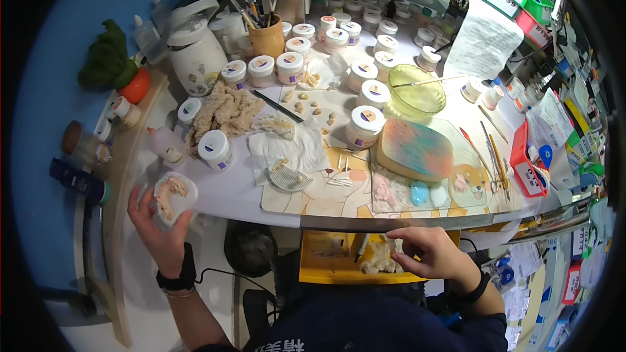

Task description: Applying colored stains and finish to a dental bridge model using a precision brush and various dental lab tools.

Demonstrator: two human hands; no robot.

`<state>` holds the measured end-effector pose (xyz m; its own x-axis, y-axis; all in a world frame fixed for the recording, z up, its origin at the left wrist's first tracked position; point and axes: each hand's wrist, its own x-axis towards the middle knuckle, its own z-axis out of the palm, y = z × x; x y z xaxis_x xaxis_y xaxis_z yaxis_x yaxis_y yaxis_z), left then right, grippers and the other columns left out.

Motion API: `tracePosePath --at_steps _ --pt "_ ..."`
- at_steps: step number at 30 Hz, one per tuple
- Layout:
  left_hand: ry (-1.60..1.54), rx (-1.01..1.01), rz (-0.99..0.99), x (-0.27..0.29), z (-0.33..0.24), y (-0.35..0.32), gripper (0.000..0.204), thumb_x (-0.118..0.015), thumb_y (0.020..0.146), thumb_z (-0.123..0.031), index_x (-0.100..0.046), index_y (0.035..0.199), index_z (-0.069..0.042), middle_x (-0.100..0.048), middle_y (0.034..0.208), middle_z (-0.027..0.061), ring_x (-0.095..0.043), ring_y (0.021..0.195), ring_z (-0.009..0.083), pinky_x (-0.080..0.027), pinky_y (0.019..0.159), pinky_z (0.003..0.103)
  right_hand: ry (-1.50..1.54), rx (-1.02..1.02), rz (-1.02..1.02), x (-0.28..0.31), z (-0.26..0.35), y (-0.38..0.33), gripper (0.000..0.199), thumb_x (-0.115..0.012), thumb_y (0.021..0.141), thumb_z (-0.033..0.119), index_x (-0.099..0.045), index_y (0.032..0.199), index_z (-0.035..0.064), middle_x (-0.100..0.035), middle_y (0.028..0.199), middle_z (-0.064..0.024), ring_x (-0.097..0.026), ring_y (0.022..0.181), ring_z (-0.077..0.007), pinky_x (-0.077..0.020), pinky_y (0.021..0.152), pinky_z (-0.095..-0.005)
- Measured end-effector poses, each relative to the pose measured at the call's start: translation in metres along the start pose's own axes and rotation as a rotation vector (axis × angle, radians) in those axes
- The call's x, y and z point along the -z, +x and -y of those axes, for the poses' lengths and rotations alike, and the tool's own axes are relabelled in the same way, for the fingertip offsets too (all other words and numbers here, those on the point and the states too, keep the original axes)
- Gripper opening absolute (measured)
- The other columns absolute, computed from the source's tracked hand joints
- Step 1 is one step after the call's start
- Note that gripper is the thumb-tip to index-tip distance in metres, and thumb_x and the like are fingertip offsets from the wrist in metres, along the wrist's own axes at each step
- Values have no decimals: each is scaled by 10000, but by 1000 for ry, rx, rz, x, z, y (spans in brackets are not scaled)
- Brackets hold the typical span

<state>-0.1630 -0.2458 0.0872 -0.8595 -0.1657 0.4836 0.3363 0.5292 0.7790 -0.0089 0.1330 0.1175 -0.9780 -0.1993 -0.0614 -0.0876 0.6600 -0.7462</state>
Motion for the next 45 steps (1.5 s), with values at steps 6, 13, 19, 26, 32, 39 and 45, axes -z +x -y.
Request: tracePosePath --at_steps 6,13,19,26,32,39,45 --pt "-153 -48 195 -6 -24 -29 878 -725 574 -33 -265 1322 -39 -472 1183 142 -472 1035 221 -373 920 345 -97 171 -149 -16 29 75 384 -685 719 154 -561 1069 57 -524 883 -120 -579 736 -296 -485 633 -362" --pt "-179 -95 221 -10 -19 -44 924 -805 564 -124 -271 1312 -39 -496 1158 149 -480 1050 229 -367 914 345 -308 5 -245 -48 47 139 408 -733 640 244 -621 974 38 -544 940 -116 -596 843 -302 -487 749 -372" --pt "-232 -96 282 -8 -13 -40 908 -790 577 -99 -259 1311 -35 -476 1164 147 -482 1062 238 -378 927 358 -213 9 -264 -51 38 146 327 -737 645 218 -639 898 35 -565 877 -116 -602 804 -291 -489 728 -349" --pt "-441 18 323 -14 -15 -40 947 -816 550 -45 -245 1305 -15 -436 1215 160 -475 1111 258 -391 957 364 -127 53 -316 -53 34 136 258 -738 659 181 -647 864 52 -568 852 -103 -596 770 -277 -483 683 -350" --pt "-542 25 401 -27 -16 -37 960 -801 553 -15 -220 1318 -37 -416 1243 161 -480 1104 261 -432 926 362 -25 120 -249 -38 30 79 269 -753 676 154 -632 898 62 -530 788 -78 -582 708 -230 -478 615 -318" --pt "-582 21 393 -44 -27 -36 958 -796 566 -91 -216 1325 -25 -388 1258 136 -470 1114 273 -404 943 358 30 25 -416 21 8 -12 282 -766 686 142 -628 919 62 -504 750 -46 -524 658 -162 -423 572 -267" --pt "-365 -212 417 -57 -44 -38 770 -754 696 -103 -281 1290 26 -455 1225 199 -508 1073 302 -458 883 427 -216 -174 -688 110 -54 -53 285 -779 664 154 -638 891 54 -460 687 1 -401 582 -85 -333 513 -232"
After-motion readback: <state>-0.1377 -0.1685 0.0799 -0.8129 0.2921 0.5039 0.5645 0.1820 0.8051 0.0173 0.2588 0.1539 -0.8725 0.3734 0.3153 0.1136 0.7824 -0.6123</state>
